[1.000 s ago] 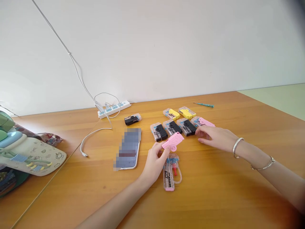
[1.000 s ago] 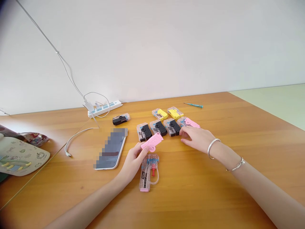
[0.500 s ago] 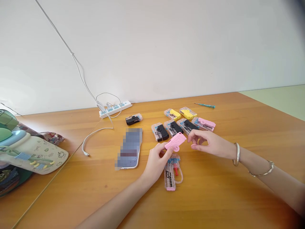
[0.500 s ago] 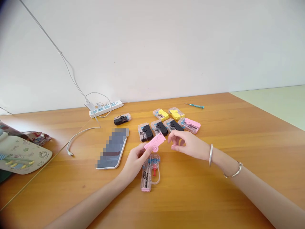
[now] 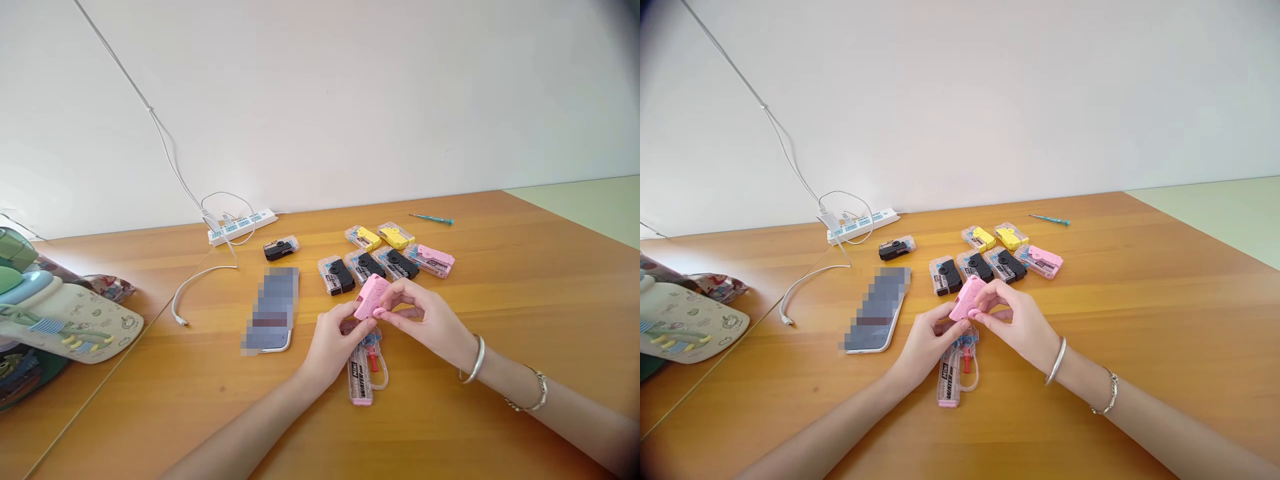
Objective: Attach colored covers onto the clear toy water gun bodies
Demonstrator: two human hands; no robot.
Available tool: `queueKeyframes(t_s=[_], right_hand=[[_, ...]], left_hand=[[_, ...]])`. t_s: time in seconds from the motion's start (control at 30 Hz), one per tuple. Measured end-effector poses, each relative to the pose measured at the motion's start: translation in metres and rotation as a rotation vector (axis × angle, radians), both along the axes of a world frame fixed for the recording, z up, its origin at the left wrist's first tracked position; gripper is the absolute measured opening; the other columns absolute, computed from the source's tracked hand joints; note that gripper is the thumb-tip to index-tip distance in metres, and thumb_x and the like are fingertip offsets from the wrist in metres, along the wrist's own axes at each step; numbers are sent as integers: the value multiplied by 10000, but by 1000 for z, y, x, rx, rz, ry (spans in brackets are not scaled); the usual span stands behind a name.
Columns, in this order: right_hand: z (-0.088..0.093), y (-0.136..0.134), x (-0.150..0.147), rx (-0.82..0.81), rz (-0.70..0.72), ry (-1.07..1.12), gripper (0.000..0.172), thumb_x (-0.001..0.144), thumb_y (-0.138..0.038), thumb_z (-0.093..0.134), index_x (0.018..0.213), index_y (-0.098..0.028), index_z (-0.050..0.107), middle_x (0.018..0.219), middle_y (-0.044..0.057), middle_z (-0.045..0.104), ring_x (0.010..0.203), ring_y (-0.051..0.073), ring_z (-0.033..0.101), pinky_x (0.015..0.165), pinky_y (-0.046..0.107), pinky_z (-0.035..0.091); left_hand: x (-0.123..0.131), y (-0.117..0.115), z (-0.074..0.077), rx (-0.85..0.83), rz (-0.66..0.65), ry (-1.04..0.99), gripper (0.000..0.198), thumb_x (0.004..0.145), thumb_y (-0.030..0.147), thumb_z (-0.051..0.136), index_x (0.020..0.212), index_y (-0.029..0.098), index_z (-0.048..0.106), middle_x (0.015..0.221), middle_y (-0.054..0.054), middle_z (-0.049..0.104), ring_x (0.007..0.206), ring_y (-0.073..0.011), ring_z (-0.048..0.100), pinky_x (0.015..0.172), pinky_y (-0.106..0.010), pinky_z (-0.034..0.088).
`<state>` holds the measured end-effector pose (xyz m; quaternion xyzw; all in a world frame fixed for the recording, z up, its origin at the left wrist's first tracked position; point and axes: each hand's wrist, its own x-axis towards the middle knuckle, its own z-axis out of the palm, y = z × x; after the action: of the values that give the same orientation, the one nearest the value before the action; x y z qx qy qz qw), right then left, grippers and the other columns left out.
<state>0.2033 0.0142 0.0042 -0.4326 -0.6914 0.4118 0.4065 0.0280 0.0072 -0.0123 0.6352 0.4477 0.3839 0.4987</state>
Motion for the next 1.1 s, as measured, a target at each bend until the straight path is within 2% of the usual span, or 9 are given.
queueKeyframes(t_s=[0.17,0.3,0.5,0.63,0.73,0.9,1.1], right_hand=[[-2,-5,-4,125,-46,-52,67,808,-275,575,809,-226,529,804,-4,593,747,134,600,657,275,563],[-6,-8,-8,173,-104,-111,88,792,-251,570,773,-222,490,739,-16,556,684,130,566,614,274,533],[-11,-8,-10,100,-180,-87,242,773,-327,598,701,-230,388,660,-32,496,632,132,527,567,266,480],[-9,-7,-12,-34,-90,-5,176,805,-383,559,812,-222,488,768,12,583,722,163,580,569,264,486],[-9,-6,-11,-95,-44,25,190,815,-398,548,849,-211,539,814,31,622,769,180,607,605,278,500],[-13,-6,-9,-73,-79,25,231,796,-430,574,745,-208,540,790,33,639,757,192,618,607,300,493],[-14,-6,-8,-43,-104,-61,232,785,-426,582,707,-209,559,741,21,662,682,176,597,606,305,462]], left_hand=[[0,-1,-1,40,29,39,217,807,324,569,899,147,656,849,-52,661,775,-183,632,672,-247,510],[0,1,-2,83,52,88,236,810,363,561,880,161,660,816,-42,667,743,-178,626,643,-242,497],[0,0,0,177,104,218,221,817,350,537,779,162,648,718,-23,634,677,-160,584,588,-229,463],[0,-2,2,198,97,212,252,838,382,517,809,180,664,772,-26,667,722,-166,586,631,-234,466],[-1,-1,0,192,99,197,255,839,394,522,813,191,674,800,-21,688,740,-169,593,644,-233,464],[-1,0,1,201,116,245,245,827,396,540,779,191,665,767,-15,679,725,-167,580,620,-234,445],[-2,-2,8,282,129,330,175,811,290,561,688,198,644,728,-7,673,754,-175,557,667,-251,425]])
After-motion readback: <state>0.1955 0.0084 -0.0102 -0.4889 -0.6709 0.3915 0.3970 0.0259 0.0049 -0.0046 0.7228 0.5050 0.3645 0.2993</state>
